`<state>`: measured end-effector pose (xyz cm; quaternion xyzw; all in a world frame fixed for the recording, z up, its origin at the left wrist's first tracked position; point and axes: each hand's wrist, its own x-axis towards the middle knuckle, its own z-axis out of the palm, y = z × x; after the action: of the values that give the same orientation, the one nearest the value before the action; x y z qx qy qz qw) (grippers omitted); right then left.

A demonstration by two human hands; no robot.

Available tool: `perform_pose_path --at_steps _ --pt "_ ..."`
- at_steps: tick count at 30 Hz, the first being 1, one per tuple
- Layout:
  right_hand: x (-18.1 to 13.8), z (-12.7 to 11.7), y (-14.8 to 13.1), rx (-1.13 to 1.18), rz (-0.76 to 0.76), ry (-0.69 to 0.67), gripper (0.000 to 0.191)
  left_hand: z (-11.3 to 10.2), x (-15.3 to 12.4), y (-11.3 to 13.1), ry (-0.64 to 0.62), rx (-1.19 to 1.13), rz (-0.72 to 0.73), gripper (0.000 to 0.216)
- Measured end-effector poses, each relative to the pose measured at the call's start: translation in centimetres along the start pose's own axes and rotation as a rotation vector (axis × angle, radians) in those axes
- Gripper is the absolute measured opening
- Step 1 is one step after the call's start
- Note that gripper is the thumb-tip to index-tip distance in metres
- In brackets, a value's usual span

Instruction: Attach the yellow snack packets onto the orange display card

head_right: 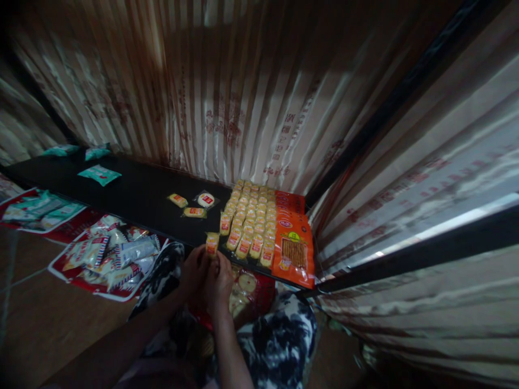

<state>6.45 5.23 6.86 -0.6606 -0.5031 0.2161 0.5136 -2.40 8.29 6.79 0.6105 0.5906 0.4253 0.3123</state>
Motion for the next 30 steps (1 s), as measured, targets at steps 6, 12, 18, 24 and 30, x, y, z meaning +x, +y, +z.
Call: perform_pose_path --at_steps 6,12,18,24,30 --pt "1.0 0.2 -0.3 0.046 -0.002 -0.002 0.038 0.5 2.3 0.2 -0.02 0.058 0.048 0.029" --pt "1.9 0.7 -0.2 0.029 -0.017 0.025 0.041 1.4 4.0 0.4 -0.065 0.14 0.047 0.03" --pt "2.8 0.9 0.6 -0.019 -0.037 0.038 0.042 2.1 4.9 0.6 -0.063 0.218 0.08 0.028" --pt "3.2 1.3 1.1 -0.051 -0.106 0.057 0.041 2.1 5.3 1.3 -0.081 0.308 0.07 0.029" --pt "3.5 1.7 1.9 -0.126 -0.182 0.097 0.041 2.2 5.5 2.0 -0.078 0.355 0.01 0.027"
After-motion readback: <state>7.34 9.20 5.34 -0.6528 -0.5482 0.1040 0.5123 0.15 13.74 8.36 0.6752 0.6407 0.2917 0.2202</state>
